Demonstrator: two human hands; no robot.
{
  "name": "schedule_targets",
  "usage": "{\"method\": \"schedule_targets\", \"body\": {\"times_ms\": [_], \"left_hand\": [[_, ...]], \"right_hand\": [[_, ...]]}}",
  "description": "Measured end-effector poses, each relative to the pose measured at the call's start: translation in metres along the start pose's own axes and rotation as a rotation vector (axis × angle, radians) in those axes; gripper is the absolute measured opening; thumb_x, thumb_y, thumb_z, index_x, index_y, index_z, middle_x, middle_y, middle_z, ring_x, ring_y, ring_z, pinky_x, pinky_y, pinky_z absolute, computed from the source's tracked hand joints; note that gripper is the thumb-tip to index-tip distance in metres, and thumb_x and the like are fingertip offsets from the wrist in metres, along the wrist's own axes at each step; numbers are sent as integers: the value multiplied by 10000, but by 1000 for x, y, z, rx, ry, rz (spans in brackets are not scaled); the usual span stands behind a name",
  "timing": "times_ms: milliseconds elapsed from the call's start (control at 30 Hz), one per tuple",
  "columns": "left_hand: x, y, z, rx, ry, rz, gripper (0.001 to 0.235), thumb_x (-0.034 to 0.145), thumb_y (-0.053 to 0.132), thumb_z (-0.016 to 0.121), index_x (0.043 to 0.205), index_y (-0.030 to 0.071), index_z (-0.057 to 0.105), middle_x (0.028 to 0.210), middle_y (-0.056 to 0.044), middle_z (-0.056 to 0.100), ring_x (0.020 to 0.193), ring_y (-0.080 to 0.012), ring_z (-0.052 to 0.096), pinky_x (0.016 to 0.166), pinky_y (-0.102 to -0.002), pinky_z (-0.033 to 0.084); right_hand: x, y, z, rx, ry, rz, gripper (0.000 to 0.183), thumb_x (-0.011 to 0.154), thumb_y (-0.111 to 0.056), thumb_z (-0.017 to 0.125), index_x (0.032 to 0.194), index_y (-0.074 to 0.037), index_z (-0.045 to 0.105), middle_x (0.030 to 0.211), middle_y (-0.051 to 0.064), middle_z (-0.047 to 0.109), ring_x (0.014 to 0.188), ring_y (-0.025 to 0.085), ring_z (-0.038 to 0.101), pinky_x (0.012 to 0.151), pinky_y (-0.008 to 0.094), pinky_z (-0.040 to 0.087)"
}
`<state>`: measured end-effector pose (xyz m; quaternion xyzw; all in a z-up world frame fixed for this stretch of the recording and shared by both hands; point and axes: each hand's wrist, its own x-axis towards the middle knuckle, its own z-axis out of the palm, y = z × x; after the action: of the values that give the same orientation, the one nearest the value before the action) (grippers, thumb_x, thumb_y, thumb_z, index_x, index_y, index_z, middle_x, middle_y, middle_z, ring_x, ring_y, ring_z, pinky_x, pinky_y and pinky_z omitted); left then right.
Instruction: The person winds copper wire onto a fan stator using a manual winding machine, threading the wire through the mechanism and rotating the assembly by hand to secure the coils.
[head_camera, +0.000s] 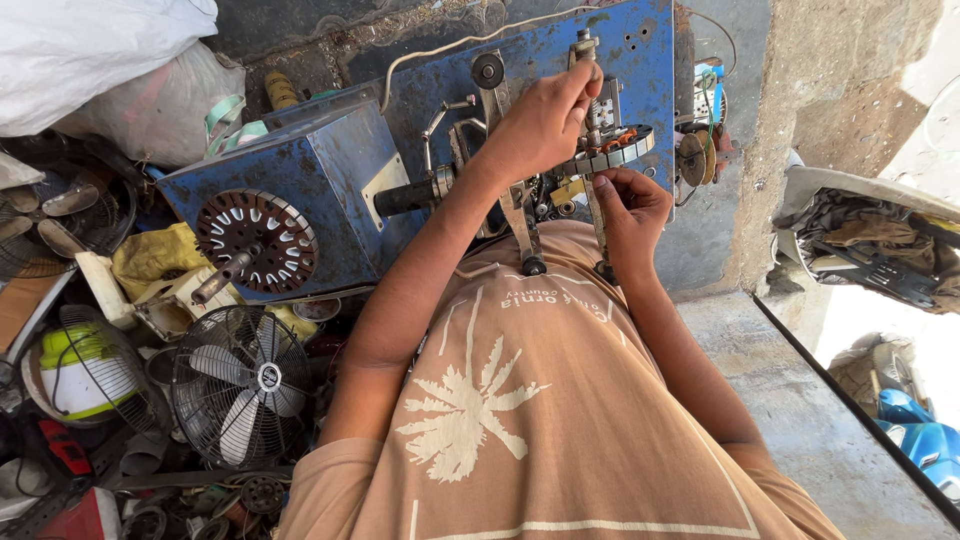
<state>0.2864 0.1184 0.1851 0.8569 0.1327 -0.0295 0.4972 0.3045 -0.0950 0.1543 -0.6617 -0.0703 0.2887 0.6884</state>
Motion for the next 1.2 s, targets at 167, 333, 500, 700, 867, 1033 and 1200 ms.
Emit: {"method": "schedule_targets", "body": {"times_ms": [167, 333, 500, 700, 867, 1033, 1200], "left_hand": [[2, -2, -12, -202, 27, 180, 132, 973, -20, 591, 1093, 33, 593, 915, -90, 736, 841, -187, 752, 748, -337, 598], [-2, 6, -16, -197, -77, 84, 207, 924, -7, 686, 1118, 36, 630, 893, -79, 770, 841, -164, 775, 762, -320, 602], [1, 3, -9, -204, 68, 150, 152, 876, -22, 752, 995, 50, 689, 890, -51, 760, 832, -125, 771, 748, -279, 621], [5, -2, 6, -161, 213, 80, 125, 824, -62, 748, 844, 48, 692, 764, -31, 755, 688, -106, 737, 626, -262, 575], [5, -4, 21, -223, 338, 180, 171, 832, -76, 737, 803, 63, 643, 753, -15, 764, 699, -101, 769, 625, -262, 594], [4, 0, 22, -95, 410, 226, 194, 904, -39, 724, 927, 42, 549, 745, -58, 699, 701, -181, 745, 595, -347, 528], [16, -3, 16, 322, 356, 418, 199, 945, -46, 659, 1018, 98, 542, 664, -41, 595, 663, -222, 691, 671, -385, 578]], "right_hand": [[-3, -2, -2, 20, -3, 3, 52, 985, 10, 722, 1021, 44, 735, 907, 6, 712, 778, 24, 603, 701, 183, 490], [-4, -2, -2, 39, -5, -2, 64, 989, 13, 714, 1043, 41, 731, 939, 14, 723, 802, 29, 619, 720, 186, 504], [-4, 0, -1, -6, 4, -10, 68, 996, 8, 724, 1050, 47, 737, 917, 11, 709, 784, 26, 599, 703, 184, 484], [-4, -5, -1, -24, -3, -10, 59, 994, 3, 722, 1041, 39, 728, 912, 12, 713, 785, 25, 608, 707, 185, 493], [-4, -8, 1, -11, 3, -18, 46, 1004, 2, 709, 1036, 34, 714, 901, 7, 704, 780, 26, 601, 698, 186, 484], [-5, -9, -2, -5, 37, -34, 43, 1021, -11, 699, 1036, 30, 707, 847, -10, 659, 708, 24, 530, 623, 185, 404], [-4, -10, -6, -3, 9, -18, 59, 1025, -34, 693, 1043, 20, 705, 800, -13, 633, 646, 33, 508, 580, 190, 390]]}}
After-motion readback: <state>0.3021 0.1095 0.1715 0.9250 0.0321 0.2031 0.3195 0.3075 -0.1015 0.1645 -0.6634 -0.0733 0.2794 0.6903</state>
